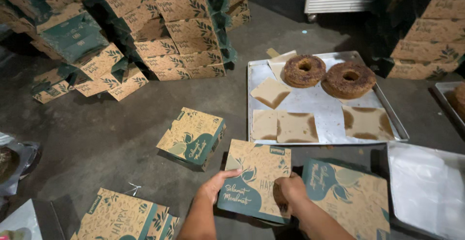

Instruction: The person packages round, chocolate-sprinkled donuts into small cardboard boxes. They open each box, place a plastic liner inside, add one donut, and close the box, repeating this process for several units.

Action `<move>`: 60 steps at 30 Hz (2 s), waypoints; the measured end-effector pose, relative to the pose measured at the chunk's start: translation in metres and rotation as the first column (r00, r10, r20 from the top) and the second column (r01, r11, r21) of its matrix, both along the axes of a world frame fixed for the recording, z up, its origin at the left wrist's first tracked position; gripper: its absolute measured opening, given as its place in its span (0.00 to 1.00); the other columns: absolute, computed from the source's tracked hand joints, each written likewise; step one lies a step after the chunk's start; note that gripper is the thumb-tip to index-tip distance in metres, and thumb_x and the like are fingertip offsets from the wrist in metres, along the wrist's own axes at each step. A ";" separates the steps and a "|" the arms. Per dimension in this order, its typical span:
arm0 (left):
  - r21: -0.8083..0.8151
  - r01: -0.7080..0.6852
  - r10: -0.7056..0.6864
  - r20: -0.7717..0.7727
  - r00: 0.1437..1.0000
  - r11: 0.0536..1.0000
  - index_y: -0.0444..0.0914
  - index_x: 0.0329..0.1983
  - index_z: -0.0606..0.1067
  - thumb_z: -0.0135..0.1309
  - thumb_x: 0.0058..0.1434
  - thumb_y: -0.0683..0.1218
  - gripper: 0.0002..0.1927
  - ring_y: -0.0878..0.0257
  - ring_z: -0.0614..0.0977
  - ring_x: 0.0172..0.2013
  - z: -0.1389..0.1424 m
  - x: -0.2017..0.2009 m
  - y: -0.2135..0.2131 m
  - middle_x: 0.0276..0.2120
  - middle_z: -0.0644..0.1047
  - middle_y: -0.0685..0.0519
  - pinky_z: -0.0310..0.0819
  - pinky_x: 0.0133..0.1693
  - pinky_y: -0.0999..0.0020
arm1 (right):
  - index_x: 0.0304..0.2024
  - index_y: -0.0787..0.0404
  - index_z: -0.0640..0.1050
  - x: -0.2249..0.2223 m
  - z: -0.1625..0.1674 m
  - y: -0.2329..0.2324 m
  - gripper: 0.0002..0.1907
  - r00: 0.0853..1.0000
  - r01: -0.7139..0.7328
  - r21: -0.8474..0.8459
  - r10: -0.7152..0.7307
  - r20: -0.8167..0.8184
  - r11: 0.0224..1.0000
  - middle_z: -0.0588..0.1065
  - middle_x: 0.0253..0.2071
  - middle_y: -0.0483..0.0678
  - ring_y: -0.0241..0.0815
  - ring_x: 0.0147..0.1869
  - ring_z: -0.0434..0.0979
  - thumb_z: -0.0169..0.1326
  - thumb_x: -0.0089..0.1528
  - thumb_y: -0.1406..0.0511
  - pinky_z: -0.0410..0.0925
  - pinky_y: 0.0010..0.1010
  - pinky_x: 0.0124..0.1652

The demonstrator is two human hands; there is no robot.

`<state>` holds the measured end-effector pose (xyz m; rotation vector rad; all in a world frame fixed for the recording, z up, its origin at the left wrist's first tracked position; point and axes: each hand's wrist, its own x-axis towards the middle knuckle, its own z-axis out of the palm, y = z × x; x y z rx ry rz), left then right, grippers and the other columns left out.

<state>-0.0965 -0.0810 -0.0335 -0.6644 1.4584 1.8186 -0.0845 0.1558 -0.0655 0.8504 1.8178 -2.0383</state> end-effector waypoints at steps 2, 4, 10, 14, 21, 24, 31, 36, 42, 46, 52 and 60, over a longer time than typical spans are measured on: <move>-0.008 0.014 -0.014 -0.090 0.996 1.000 0.37 0.53 0.79 0.68 0.49 0.57 0.31 0.58 0.86 0.39 0.021 -0.016 -0.004 0.44 0.84 0.48 0.81 0.45 0.61 | 0.52 0.69 0.77 -0.014 0.014 0.001 0.20 0.994 -0.019 -0.044 0.014 -0.111 0.999 0.81 0.44 0.61 0.54 0.45 0.80 0.53 0.57 0.72 0.72 0.42 0.43; -0.021 -0.001 -0.004 -0.242 0.970 1.000 0.39 0.54 0.79 0.67 0.49 0.58 0.31 0.60 0.87 0.39 0.050 -0.030 -0.020 0.44 0.84 0.49 0.82 0.45 0.62 | 0.58 0.65 0.75 -0.031 0.038 -0.001 0.22 0.986 -0.090 -0.092 0.076 -0.146 0.992 0.69 0.47 0.77 0.62 0.40 0.69 0.52 0.60 0.73 0.64 0.52 0.38; 0.138 -0.444 0.464 -0.290 0.837 0.886 0.45 0.54 0.77 0.60 0.54 0.59 0.26 0.56 0.86 0.39 0.110 -0.046 -0.080 0.42 0.83 0.51 0.82 0.44 0.52 | 0.69 0.53 0.71 -0.121 0.131 -0.061 0.32 0.849 -0.443 -0.093 0.384 -0.363 0.892 0.76 0.59 0.43 0.40 0.62 0.71 0.57 0.61 0.62 0.64 0.37 0.56; 0.254 -0.577 0.628 -0.239 0.741 0.777 0.41 0.52 0.77 0.59 0.57 0.63 0.28 0.53 0.85 0.38 0.106 -0.052 -0.090 0.43 0.82 0.48 0.80 0.43 0.47 | 0.73 0.48 0.69 -0.142 0.143 -0.117 0.34 0.888 -0.425 -0.105 0.392 -0.240 0.899 0.73 0.61 0.50 0.54 0.65 0.71 0.55 0.62 0.63 0.65 0.49 0.58; -0.049 -0.834 0.819 -0.169 0.549 0.550 0.39 0.61 0.70 0.64 0.51 0.65 0.40 0.43 0.82 0.52 0.083 -0.062 -0.079 0.55 0.78 0.43 0.75 0.50 0.29 | 0.71 0.59 0.66 -0.151 0.113 -0.140 0.36 0.743 -0.426 0.084 0.401 -0.535 0.901 0.73 0.64 0.49 0.42 0.67 0.71 0.57 0.59 0.66 0.63 0.31 0.62; -0.614 -0.738 0.669 -0.427 0.609 0.280 0.39 0.70 0.56 0.66 0.48 0.67 0.54 0.42 0.64 0.62 0.079 -0.068 -0.074 0.62 0.62 0.37 0.58 0.58 0.31 | 0.74 0.57 0.62 -0.148 0.101 -0.120 0.40 0.689 -0.489 0.187 0.508 -0.516 0.852 0.75 0.64 0.56 0.49 0.66 0.74 0.56 0.59 0.62 0.65 0.34 0.62; -0.654 -0.713 -0.245 -0.670 0.701 -0.252 0.35 0.75 0.53 0.65 0.51 0.59 0.54 0.32 0.50 0.68 0.071 -0.071 -0.013 0.71 0.51 0.27 0.45 0.59 0.33 | 0.77 0.42 0.52 -0.069 0.100 0.026 0.53 0.412 -0.516 0.811 0.910 -0.048 0.276 0.47 0.77 0.60 0.60 0.79 0.50 0.64 0.54 0.50 0.53 0.51 0.69; -0.839 -0.097 -0.560 -0.438 0.704 0.535 0.43 0.58 0.78 0.46 0.64 0.58 0.25 0.45 0.83 0.51 0.040 -0.038 0.118 0.48 0.82 0.39 0.78 0.51 0.54 | 0.78 0.36 0.38 0.065 0.099 0.104 0.52 0.189 -0.781 0.540 0.703 0.685 -0.315 0.24 0.81 0.55 0.61 0.83 0.20 0.55 0.63 0.42 0.38 0.80 0.68; -0.549 0.621 -0.743 0.001 0.670 0.560 0.27 0.59 0.72 0.62 0.58 0.66 0.42 0.48 0.86 0.36 -0.031 0.014 0.179 0.39 0.83 0.36 0.83 0.37 0.53 | 0.78 0.44 0.37 0.087 0.074 0.188 0.74 0.496 -0.710 0.704 0.705 0.507 -0.007 0.30 0.80 0.62 0.68 0.82 0.30 0.73 0.46 0.43 0.49 0.63 0.72; -0.335 0.798 -0.812 0.137 0.567 0.501 0.34 0.54 0.78 0.59 0.63 0.59 0.27 0.51 0.86 0.35 -0.057 0.011 0.167 0.40 0.83 0.40 0.82 0.34 0.58 | 0.77 0.36 0.39 0.079 0.035 0.180 0.74 0.640 -0.599 0.776 0.700 0.316 0.198 0.33 0.77 0.59 0.61 0.82 0.27 0.79 0.44 0.51 0.45 0.58 0.73; -0.089 0.837 -0.792 0.283 0.541 0.540 0.47 0.58 0.73 0.48 0.70 0.61 0.20 0.55 0.84 0.49 -0.040 0.017 0.108 0.52 0.82 0.53 0.78 0.45 0.60 | 0.77 0.39 0.45 0.038 0.058 0.153 0.68 0.371 -0.466 0.866 0.929 0.005 0.181 0.43 0.80 0.58 0.60 0.82 0.38 0.75 0.45 0.52 0.38 0.67 0.73; 0.023 0.874 -0.853 0.231 0.467 0.485 0.43 0.63 0.76 0.50 0.72 0.62 0.25 0.66 0.84 0.50 -0.032 0.015 0.109 0.56 0.82 0.60 0.74 0.47 0.67 | 0.78 0.43 0.38 0.096 0.073 0.085 0.61 0.326 -0.725 0.679 0.811 0.485 -0.115 0.28 0.80 0.62 0.68 0.82 0.20 0.67 0.57 0.51 0.36 0.84 0.65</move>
